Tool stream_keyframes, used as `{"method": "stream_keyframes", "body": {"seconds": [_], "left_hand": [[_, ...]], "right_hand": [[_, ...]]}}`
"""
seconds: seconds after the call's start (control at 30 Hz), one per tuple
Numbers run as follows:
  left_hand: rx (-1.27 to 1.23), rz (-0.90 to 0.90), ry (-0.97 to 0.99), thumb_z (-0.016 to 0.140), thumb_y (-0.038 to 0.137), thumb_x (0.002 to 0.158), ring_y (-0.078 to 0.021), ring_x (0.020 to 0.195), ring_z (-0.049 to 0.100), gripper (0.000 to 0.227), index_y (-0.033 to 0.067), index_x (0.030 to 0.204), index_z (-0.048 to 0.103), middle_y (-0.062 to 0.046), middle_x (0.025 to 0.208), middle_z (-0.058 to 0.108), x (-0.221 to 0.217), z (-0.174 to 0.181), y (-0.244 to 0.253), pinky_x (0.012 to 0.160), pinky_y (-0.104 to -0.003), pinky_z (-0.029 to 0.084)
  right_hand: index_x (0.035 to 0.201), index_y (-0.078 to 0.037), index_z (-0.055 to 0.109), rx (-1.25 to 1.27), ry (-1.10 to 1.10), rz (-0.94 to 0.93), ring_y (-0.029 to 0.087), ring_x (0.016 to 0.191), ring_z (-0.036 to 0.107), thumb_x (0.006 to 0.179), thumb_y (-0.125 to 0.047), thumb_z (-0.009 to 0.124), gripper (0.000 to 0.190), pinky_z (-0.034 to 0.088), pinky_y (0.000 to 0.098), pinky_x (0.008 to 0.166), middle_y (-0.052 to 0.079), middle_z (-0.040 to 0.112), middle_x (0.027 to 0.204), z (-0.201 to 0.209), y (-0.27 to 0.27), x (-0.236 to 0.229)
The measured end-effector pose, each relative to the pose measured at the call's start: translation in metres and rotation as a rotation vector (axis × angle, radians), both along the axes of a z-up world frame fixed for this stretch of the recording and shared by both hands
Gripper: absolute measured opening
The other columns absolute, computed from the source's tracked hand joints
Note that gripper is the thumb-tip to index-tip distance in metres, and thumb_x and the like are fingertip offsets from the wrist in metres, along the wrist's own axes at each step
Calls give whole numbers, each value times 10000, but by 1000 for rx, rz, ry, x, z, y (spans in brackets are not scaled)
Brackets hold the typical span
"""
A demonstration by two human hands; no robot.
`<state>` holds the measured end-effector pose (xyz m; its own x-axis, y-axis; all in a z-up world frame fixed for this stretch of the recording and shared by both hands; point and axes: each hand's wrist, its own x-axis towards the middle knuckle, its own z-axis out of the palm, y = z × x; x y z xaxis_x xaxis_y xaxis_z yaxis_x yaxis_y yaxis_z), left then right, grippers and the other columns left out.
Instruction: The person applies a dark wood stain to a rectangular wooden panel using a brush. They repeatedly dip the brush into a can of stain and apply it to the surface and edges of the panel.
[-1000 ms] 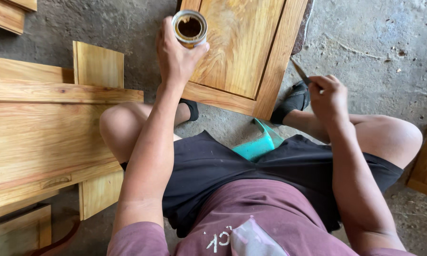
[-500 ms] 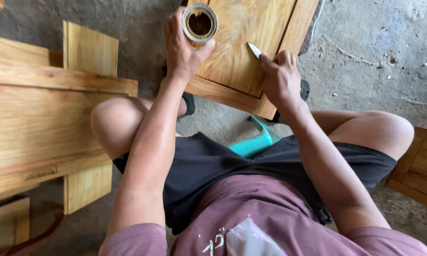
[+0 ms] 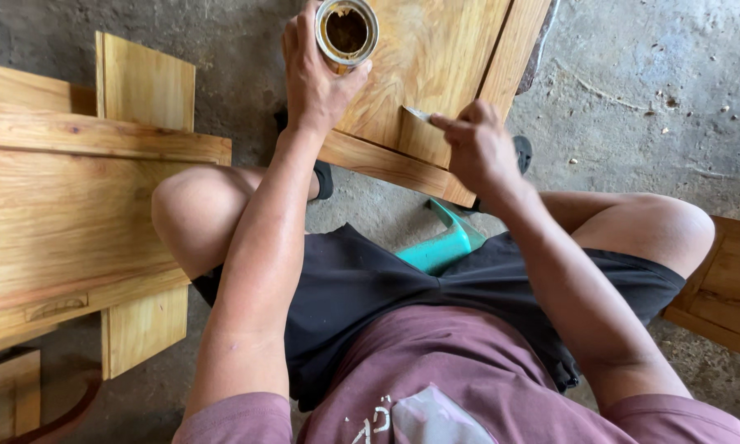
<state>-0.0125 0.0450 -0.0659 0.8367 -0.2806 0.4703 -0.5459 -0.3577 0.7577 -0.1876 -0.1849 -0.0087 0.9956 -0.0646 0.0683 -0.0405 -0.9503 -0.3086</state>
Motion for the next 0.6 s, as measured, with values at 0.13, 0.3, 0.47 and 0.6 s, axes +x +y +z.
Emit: {"method": "stream_keyframes", "body": {"seconds": [0.13, 0.3, 0.47, 0.6], "left_hand": [[27, 3, 13, 942, 219, 812, -359, 1280, 512, 881, 118, 1481, 377, -153, 1323, 532, -1, -3, 1, 1133, -497, 433], [22, -19, 25, 937, 234, 838, -349, 1282, 511, 868, 118, 1489, 375, -149, 1321, 530, 1, -5, 4, 1135, -498, 441], [32, -3, -29, 924, 246, 821, -367, 1242, 522, 886, 68, 1486, 365, -166, 1290, 540, 4, -10, 2, 1112, -505, 434], [37, 5, -39, 960, 286, 836, -403, 1300, 526, 830, 82, 1437, 425, -209, 1381, 535, 7, -16, -1, 1148, -494, 443]], "right_hand": [[1229, -168, 803, -1, -83, -143, 310, 957, 572, 1028, -73, 645, 273, 505, 437, 764, 119, 573, 987, 5, -6, 11], [1240, -184, 809, 61, -26, -13, 313, 974, 562, 929, -13, 654, 388, 516, 427, 770, 123, 565, 988, 3, 16, -16], [1185, -236, 817, 82, -27, -21, 294, 976, 592, 974, -13, 674, 339, 524, 434, 837, 88, 599, 983, 20, 6, -17], [1183, -204, 820, 103, -34, -41, 336, 975, 597, 935, 18, 655, 371, 524, 447, 832, 128, 599, 977, 21, 13, -20]]}}
